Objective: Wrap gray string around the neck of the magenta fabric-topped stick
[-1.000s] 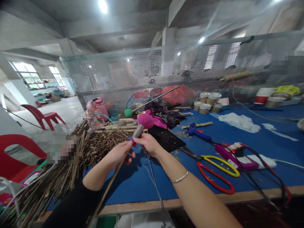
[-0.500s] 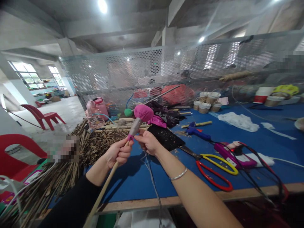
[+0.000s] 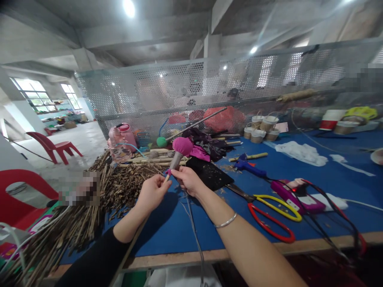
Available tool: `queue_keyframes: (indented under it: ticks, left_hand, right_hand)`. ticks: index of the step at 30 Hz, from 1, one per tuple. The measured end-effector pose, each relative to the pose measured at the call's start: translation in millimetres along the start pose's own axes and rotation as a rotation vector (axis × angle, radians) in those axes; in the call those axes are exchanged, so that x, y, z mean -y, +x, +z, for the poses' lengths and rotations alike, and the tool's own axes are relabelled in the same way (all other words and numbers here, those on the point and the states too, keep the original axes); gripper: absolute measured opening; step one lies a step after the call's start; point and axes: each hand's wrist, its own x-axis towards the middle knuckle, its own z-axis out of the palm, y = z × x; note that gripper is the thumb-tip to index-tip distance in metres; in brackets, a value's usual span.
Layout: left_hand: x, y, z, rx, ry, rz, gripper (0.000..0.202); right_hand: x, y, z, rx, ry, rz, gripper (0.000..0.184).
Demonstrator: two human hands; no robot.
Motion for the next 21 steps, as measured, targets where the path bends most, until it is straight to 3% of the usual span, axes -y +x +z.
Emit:
queue_keyframes:
  ticks: [4, 10, 14, 17, 19, 21]
  left_hand:
    - [-5.6, 1.4, -4.7, 0.146, -0.231, -0.084, 0.032]
    - [-9.1, 2.6, -5.5, 0.396, -0.651, -0.198, 0.04]
    - [-4.5, 5.1, -7.2, 0.529, -0.661, -0.344, 0.043]
    - [-1.6, 5.9, -7.6, 0.348, -0.437, -0.344, 0.046]
    - [-0.2, 5.4, -6.7, 0.203, -0.259, -0.227, 0.046]
    - [0.5, 4.8, -5.3, 0.135, -0.119, -0.101, 0.038]
  right_hand:
    - [3.6, -0.8, -1.9, 0.053, 0.044, -0.058, 0.033]
    - [7.2, -2.5, -9.0, 0.152, 0.121, -0.026, 0.033]
    - [2.7, -1.5, -8.5, 0.093, 0.03, 0.006, 0.033]
    - [-2.2, 0.5, -5.6, 0.017, -0.055, 0.077, 0.035]
    - [-4.4, 1.6, -3.5, -0.006, -0.083, 0.097, 0.036]
    - [-4.9, 1.9, -1.5, -0.008, -0.099, 0.096, 0.036]
